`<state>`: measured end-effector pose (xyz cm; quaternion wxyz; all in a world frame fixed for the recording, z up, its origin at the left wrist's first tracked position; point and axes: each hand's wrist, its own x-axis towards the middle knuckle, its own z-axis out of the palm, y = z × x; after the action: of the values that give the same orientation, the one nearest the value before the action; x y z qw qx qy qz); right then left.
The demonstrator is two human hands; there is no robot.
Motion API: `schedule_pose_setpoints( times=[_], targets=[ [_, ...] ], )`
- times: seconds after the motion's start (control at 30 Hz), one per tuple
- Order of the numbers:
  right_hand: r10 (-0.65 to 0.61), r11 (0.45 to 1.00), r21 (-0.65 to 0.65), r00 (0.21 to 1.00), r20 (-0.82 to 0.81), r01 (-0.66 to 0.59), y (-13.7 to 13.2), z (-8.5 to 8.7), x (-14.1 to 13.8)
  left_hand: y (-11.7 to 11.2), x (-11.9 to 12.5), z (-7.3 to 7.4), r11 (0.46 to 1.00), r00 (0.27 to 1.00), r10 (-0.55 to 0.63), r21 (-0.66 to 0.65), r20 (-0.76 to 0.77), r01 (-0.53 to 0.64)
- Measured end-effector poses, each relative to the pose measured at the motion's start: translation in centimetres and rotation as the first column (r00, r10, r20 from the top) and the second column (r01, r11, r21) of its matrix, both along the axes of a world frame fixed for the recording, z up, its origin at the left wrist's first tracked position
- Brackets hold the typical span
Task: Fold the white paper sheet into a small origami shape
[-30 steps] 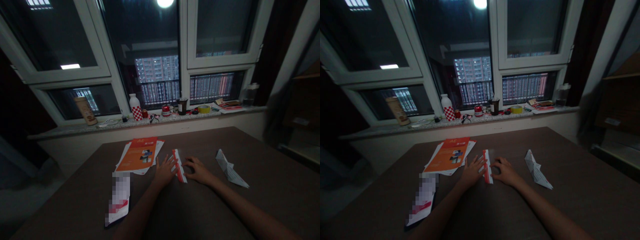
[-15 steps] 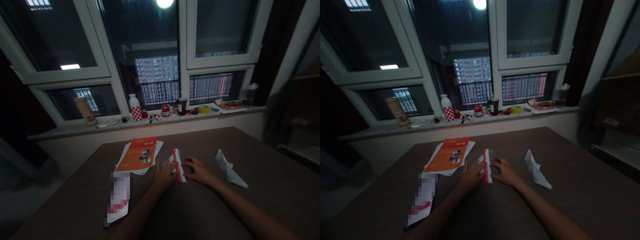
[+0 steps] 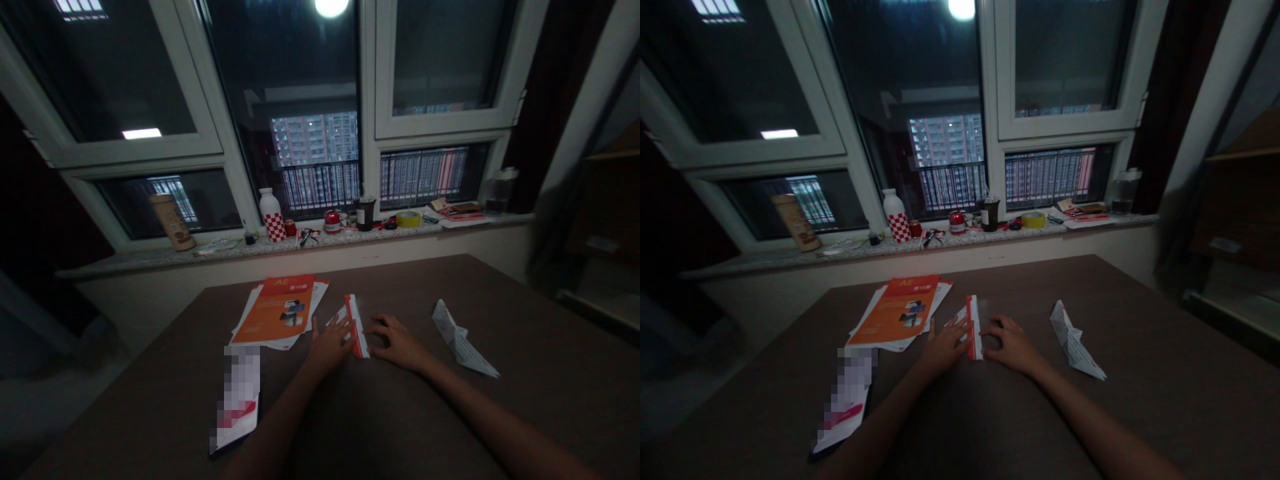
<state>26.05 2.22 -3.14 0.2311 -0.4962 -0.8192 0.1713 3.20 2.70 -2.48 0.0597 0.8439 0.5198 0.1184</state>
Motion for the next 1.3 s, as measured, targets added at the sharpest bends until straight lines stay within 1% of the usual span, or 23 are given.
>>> schedule_pose_setpoints(
  times=[0.1, 0.2, 0.3, 0.5, 0.63, 0.87, 1.0, 1.17, 1.3],
  targets=[
    [-0.032, 0.999, 0.017, 0.999, -0.016, 0.032, -0.1, 0.1, -0.3, 0.0, -0.1, 0.0, 1.0, 1.0, 0.001, 0.008, -0.012, -0.001],
    [-0.037, 0.998, 0.041, 0.999, -0.02, 0.038, -0.1, 0.1, -0.5, 0.1, -0.1, -0.2, 1.0, 1.0, 0.003, 0.019, -0.02, -0.003],
    [-0.025, 0.999, 0.036, 1.0, -0.011, 0.025, 0.0, -0.1, -0.5, 0.2, -0.1, -0.3, 1.0, 1.0, 0.006, 0.018, -0.015, -0.006],
    [0.005, 1.0, -0.015, 1.0, 0.001, -0.005, 0.0, 0.2, -0.1, 0.1, -0.1, -0.4, 0.999, 1.0, 0.012, 0.037, -0.006, -0.012],
    [0.034, 0.999, 0.0, 0.999, 0.012, -0.034, -0.2, 0.4, 0.0, 0.1, 0.0, -0.4, 1.0, 1.0, 0.006, 0.028, -0.009, -0.006],
    [0.047, 0.999, 0.007, 0.998, 0.031, -0.047, -0.6, 0.6, 0.3, 0.0, -0.1, -0.2, 1.0, 1.0, 0.006, 0.019, -0.005, -0.006],
    [0.053, 0.998, 0.026, 0.999, 0.014, -0.053, -0.6, 0.5, 0.4, -0.1, -0.1, -0.1, 1.0, 1.0, 0.007, 0.02, -0.004, -0.007],
    [0.059, 0.998, 0.035, 0.998, -0.033, -0.058, -0.3, 0.1, 0.5, -0.3, -0.3, 0.0, 1.0, 0.999, 0.002, 0.031, 0.045, -0.003],
    [0.08, 0.996, 0.039, 0.995, -0.056, -0.077, -0.2, 0.0, 0.5, -0.7, -0.4, 0.3, 1.0, 0.999, -0.018, 0.013, 0.048, 0.017]
  ],
)
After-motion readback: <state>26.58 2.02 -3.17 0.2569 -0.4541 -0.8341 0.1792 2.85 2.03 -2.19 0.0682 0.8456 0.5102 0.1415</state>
